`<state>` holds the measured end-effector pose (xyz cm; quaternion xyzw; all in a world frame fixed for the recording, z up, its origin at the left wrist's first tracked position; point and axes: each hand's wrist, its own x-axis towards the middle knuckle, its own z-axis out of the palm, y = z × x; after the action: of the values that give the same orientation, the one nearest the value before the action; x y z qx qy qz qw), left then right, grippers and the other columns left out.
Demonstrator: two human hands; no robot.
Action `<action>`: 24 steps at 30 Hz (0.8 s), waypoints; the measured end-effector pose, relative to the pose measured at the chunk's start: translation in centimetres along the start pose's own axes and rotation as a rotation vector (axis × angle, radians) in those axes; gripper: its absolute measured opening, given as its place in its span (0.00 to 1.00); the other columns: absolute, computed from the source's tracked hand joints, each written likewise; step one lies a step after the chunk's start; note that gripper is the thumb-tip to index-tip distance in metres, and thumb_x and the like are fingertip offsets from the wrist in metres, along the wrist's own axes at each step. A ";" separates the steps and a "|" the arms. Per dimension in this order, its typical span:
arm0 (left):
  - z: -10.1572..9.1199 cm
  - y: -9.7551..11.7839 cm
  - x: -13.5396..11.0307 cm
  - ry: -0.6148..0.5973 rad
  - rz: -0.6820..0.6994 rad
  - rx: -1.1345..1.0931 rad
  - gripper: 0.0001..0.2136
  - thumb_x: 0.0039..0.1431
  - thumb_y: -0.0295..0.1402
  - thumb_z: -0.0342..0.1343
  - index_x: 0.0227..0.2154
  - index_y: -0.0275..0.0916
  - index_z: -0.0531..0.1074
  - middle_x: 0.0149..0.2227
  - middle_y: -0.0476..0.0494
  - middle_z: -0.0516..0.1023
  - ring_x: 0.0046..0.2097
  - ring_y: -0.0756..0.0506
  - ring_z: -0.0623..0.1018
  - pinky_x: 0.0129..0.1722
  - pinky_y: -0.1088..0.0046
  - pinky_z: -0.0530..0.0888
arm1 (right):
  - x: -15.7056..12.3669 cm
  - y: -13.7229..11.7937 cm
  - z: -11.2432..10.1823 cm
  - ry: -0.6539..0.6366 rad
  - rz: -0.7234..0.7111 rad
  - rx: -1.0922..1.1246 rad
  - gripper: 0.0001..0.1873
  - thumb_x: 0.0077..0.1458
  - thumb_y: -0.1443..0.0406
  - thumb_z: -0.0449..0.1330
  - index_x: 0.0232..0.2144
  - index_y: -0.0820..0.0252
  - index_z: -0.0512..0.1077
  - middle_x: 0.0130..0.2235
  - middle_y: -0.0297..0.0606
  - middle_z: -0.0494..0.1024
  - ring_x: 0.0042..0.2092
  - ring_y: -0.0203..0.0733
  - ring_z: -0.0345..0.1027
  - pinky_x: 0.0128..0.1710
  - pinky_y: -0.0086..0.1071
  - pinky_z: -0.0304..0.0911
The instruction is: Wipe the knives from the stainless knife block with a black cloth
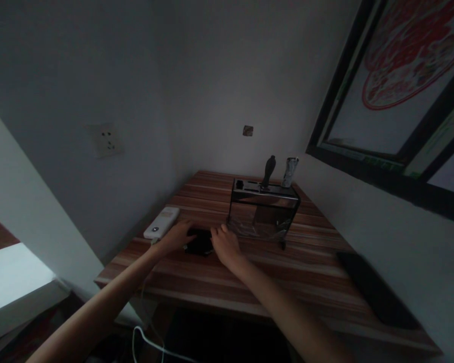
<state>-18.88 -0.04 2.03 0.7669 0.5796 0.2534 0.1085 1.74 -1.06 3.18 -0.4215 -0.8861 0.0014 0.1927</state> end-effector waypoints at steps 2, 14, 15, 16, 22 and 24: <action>0.2 -0.2 0.1 -0.004 -0.010 0.009 0.15 0.44 0.33 0.56 0.38 0.39 0.72 0.40 0.38 0.75 0.45 0.36 0.73 0.46 0.63 0.66 | 0.3 -0.2 0.3 -0.001 0.012 -0.006 0.15 0.56 0.75 0.47 0.43 0.67 0.68 0.38 0.53 0.73 0.48 0.53 0.59 0.37 0.43 0.63; -1.5 2.8 -1.5 -0.079 0.040 -0.030 0.10 0.46 0.33 0.55 0.33 0.38 0.70 0.36 0.43 0.73 0.40 0.41 0.72 0.41 0.68 0.67 | -1.5 0.6 -1.4 0.032 0.025 0.259 0.08 0.51 0.73 0.54 0.35 0.60 0.68 0.40 0.42 0.72 0.46 0.45 0.63 0.44 0.37 0.60; -1.8 3.4 -1.7 -0.111 0.049 -0.074 0.10 0.47 0.35 0.55 0.33 0.38 0.70 0.36 0.44 0.72 0.39 0.42 0.72 0.39 0.69 0.67 | -2.0 1.0 -1.7 0.028 0.024 0.302 0.08 0.51 0.72 0.55 0.35 0.59 0.68 0.39 0.39 0.73 0.44 0.43 0.64 0.43 0.35 0.61; -2.0 4.0 -1.9 -0.151 0.044 -0.133 0.10 0.47 0.37 0.55 0.33 0.38 0.69 0.34 0.46 0.72 0.37 0.44 0.72 0.37 0.70 0.67 | -2.5 1.5 -2.1 0.020 0.021 0.341 0.07 0.51 0.71 0.56 0.35 0.58 0.67 0.38 0.37 0.73 0.41 0.40 0.66 0.41 0.32 0.62; -1.8 9.2 -2.0 -0.366 -0.079 -0.675 0.13 0.47 0.41 0.57 0.31 0.37 0.66 0.28 0.52 0.70 0.32 0.49 0.71 0.31 0.76 0.66 | -6.2 5.4 -4.7 0.025 0.080 0.892 0.08 0.50 0.62 0.59 0.33 0.59 0.66 0.35 0.33 0.73 0.39 0.38 0.68 0.39 0.30 0.61; -0.6 11.2 -1.8 -0.358 -0.120 -0.825 0.15 0.46 0.41 0.58 0.33 0.37 0.66 0.29 0.51 0.71 0.33 0.49 0.71 0.31 0.76 0.66 | -7.6 6.9 -5.5 0.044 0.169 0.973 0.10 0.48 0.60 0.60 0.33 0.59 0.67 0.34 0.33 0.72 0.38 0.39 0.68 0.38 0.30 0.61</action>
<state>-10.22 -5.23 7.22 0.6563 0.4457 0.3200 0.5179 13.15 -3.19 4.50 -0.3527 -0.7413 0.4218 0.3849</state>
